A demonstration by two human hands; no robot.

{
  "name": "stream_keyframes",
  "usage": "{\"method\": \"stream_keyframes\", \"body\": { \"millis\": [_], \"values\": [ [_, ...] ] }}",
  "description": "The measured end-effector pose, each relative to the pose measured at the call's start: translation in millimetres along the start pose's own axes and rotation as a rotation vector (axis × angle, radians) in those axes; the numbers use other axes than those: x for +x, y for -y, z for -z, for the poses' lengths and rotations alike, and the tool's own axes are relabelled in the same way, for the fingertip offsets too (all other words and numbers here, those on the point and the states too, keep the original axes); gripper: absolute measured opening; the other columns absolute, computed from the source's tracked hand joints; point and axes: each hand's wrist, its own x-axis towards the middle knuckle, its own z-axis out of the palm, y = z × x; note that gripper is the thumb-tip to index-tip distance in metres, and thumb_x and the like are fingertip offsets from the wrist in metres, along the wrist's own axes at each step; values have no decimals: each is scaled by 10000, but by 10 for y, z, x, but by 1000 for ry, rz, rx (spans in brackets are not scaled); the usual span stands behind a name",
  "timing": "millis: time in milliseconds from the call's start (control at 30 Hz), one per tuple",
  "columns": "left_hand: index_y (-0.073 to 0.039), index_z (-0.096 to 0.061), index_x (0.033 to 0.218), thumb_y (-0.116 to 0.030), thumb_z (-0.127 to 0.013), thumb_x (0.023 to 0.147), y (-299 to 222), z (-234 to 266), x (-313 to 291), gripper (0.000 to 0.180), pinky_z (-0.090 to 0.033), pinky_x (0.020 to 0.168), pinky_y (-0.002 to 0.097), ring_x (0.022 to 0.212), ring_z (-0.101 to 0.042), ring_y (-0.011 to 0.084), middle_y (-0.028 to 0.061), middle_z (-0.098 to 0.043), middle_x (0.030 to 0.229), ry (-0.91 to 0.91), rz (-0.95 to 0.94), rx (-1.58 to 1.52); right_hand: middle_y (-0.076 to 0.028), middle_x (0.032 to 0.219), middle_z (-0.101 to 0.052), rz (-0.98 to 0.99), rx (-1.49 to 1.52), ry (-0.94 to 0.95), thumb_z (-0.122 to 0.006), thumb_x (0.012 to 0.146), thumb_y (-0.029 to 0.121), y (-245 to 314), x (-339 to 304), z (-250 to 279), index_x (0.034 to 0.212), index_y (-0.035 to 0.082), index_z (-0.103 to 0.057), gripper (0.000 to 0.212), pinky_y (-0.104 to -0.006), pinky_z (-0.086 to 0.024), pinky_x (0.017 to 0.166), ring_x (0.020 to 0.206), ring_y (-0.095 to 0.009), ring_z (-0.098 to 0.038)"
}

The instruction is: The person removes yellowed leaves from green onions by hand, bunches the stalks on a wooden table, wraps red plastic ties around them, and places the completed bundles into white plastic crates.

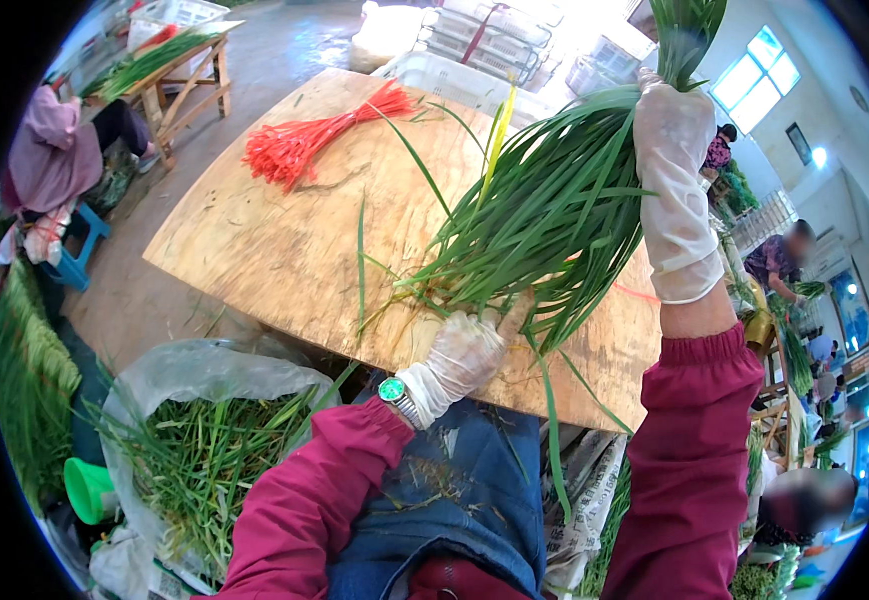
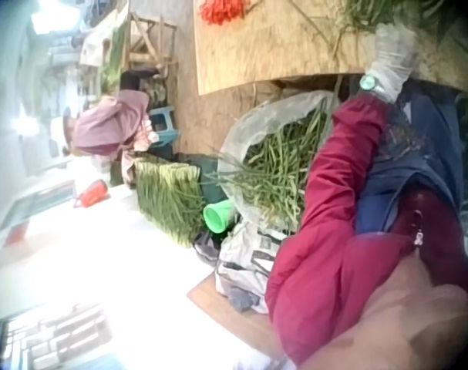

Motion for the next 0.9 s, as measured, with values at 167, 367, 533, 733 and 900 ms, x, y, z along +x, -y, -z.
{"method": "stream_keyframes", "body": {
  "millis": [167,367,533,733,900],
  "values": [
    [-40,-242,1311,-96,-499,706,81,133,173,660,-419,470,369,557,-560,261,126,-531,659,296,103,-262,-244,702,-579,-15,22,-33,-546,716,216,62,-43,-15,679,-84,-558,303,-367,-453,638,686,-361,-582],
    [-16,-569,810,-124,-481,739,5,3,299,156,-437,459,379,515,-566,274,98,-562,560,353,181,-202,-222,700,-585,72,-40,-6,-545,740,231,4,-33,-14,671,-66,-565,305,-359,-459,631,679,-336,-585],
    [1,-573,844,-106,-457,765,-15,-58,127,177,-412,400,347,486,-573,224,79,-570,554,300,93,-45,-204,687,-589,-59,21,-25,-532,743,199,33,19,12,701,-66,-571,271,-335,-461,600,662,-302,-591],
    [-49,-502,744,-96,-459,710,71,562,-305,72,-368,379,317,415,-502,179,43,-493,505,302,8,15,-194,667,-590,64,-218,14,-436,793,149,-55,278,172,725,-92,-575,287,-313,-472,529,618,-247,-596],
    [-55,-493,719,-56,-466,682,312,1278,-994,46,-355,365,321,394,-471,196,63,-486,536,229,117,-72,-169,784,-609,-69,-158,-13,-540,777,228,-167,755,462,821,-76,-599,312,-333,-463,590,641,-218,-579]
  ]
}}
